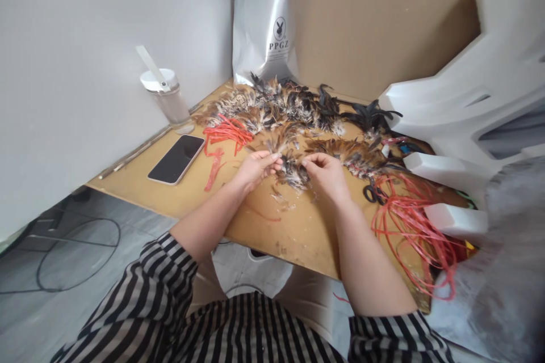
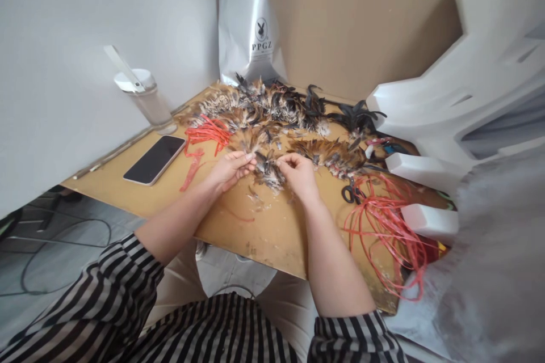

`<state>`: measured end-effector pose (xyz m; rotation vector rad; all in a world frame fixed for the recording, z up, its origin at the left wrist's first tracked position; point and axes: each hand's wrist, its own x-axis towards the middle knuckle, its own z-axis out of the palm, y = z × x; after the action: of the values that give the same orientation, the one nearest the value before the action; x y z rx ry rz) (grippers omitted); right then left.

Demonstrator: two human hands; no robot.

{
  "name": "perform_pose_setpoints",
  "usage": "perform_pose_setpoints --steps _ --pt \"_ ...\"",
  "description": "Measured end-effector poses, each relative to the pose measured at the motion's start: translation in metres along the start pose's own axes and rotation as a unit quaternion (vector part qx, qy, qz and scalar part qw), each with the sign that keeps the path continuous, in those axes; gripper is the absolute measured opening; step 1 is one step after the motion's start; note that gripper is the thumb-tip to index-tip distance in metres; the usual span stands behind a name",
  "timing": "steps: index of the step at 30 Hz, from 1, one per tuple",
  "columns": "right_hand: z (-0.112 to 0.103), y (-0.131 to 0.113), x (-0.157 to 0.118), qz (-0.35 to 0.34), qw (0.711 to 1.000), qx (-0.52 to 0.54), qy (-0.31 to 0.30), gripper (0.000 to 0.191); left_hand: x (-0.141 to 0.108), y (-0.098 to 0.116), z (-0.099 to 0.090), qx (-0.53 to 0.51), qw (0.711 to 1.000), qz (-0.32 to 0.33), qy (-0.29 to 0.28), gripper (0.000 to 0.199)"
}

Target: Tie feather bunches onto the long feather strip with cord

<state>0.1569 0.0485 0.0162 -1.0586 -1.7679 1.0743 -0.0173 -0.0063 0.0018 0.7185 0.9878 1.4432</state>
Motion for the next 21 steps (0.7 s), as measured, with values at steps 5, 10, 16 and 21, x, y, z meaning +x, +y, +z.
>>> perform_pose_setpoints --steps 5,10,16,21 --pt "-0.004 0.002 -0.003 -0.053 0.968 -0.212 -0.12 0.013 0.001 0.001 -0.002 -0.024 0.999 -0.013 0.017 0.014" --pt "0.002 -0.007 -0.012 -0.128 0.885 -0.421 -0.153 0.014 0.001 0.001 -0.001 -0.036 0.999 -0.022 0.022 0.011" --pt "0.004 -0.008 -0.014 -0.114 0.857 -0.481 -0.148 0.013 0.001 0.0 -0.002 -0.046 0.998 -0.031 0.015 0.011" --pt "-0.001 -0.004 -0.009 -0.048 0.943 -0.3 -0.138 0.012 0.002 0.001 -0.003 -0.07 0.997 -0.041 0.016 0.006"
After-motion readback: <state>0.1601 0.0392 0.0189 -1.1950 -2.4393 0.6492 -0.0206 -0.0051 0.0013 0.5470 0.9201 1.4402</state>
